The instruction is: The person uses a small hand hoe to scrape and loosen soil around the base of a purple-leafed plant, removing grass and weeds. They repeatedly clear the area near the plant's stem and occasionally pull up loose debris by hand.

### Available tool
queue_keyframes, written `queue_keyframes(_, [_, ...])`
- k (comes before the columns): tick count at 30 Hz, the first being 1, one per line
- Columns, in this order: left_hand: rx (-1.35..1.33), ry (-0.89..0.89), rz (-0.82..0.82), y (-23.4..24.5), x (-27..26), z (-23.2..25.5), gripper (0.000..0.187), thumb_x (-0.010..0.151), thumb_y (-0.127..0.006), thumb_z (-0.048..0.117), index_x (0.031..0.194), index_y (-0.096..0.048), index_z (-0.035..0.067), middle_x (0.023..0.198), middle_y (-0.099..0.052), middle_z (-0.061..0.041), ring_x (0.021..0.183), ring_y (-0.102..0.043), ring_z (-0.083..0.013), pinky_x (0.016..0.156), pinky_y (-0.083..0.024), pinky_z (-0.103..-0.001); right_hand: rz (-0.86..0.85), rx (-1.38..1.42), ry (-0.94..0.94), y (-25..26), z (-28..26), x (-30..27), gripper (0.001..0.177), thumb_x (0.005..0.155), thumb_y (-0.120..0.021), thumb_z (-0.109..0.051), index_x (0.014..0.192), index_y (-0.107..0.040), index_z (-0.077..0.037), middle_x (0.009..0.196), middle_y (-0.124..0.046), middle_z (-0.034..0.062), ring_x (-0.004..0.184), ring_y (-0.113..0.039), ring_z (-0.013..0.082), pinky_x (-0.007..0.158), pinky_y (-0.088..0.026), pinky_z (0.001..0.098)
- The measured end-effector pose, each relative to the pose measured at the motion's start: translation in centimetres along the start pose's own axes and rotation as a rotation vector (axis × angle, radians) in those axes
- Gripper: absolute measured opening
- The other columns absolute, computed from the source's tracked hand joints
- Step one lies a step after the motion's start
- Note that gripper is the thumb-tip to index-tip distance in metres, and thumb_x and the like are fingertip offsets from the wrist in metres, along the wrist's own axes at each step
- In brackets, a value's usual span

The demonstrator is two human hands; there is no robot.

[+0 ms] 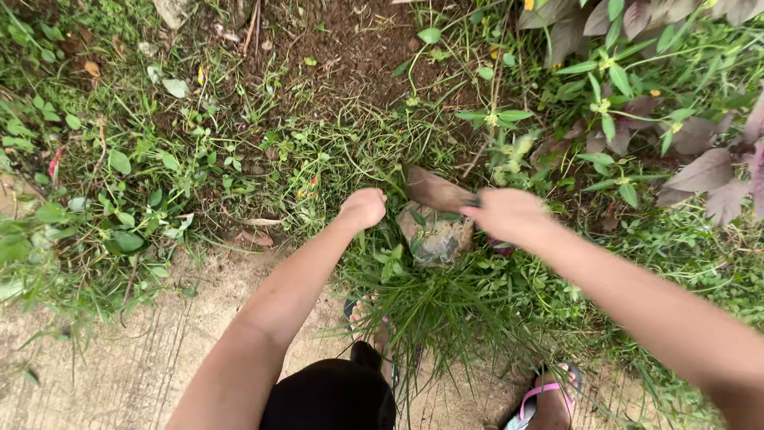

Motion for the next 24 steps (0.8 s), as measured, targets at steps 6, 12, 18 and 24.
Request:
queue_keyframes(6, [0.088,0.031,0.242,8.0,-1.8,-7.4,0.026,0.091,-0.049,0.015,0.105,-0.067,0.003,0.103,-0.071,-0.019,0.094,-0.072,-0.0311,0.088,-0.057,-0.043,-0.046,0.280,-0.013,-6.2,0.2,4.1,0.065,0.102,-0.044,-0.066,0.122,-0.063,-0.007,0.096,-0.073,0.0150,0.091,-0.072,0.0326,0.080,-0.060,0.0459])
queue_keyframes(12, [0.014,0.271,0.296,9.6,-6.2,-10.5,0.040,0.109,-0.032,0.028,0.106,-0.061,0.002,0.091,-0.070,-0.021,0.084,-0.072,-0.0345,0.084,-0.057,-0.048,0.056,0.134,-0.048,0.6,2.8,-3.3,0.073,0.097,-0.039,-0.072,0.119,-0.069,-0.009,0.108,-0.076,0.0162,0.104,-0.073,0.0305,0.096,-0.057,0.0479])
queue_keyframes(18, [0.034,0.238,0.426,11.4,-7.0,-9.1,0.040,0.110,-0.033,0.032,0.109,-0.060,0.003,0.089,-0.072,-0.020,0.085,-0.071,-0.0385,0.082,-0.056,-0.052,0.076,-0.169,-0.018,6.7,2.1,-4.8,0.066,0.098,-0.044,-0.068,0.113,-0.069,-0.008,0.095,-0.075,0.0140,0.093,-0.075,0.0295,0.081,-0.061,0.0458])
queue_keyframes(24, [0.132,0.222,0.562,13.9,-6.8,-9.7,0.035,0.110,-0.037,0.031,0.112,-0.059,0.005,0.085,-0.072,-0.021,0.081,-0.071,-0.0403,0.076,-0.055,-0.054,-0.011,0.149,0.007,-2.0,-4.4,2.8,0.057,0.103,-0.043,-0.059,0.113,-0.063,-0.006,0.072,-0.060,0.0059,0.063,-0.060,0.0159,0.056,-0.054,0.0353])
Point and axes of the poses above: each hand's wrist, its own x-axis towards the middle knuckle, its own y-axis out of the back of the hand, z = x × y, the point moved 3 cm from there along x, towards the middle knuckle
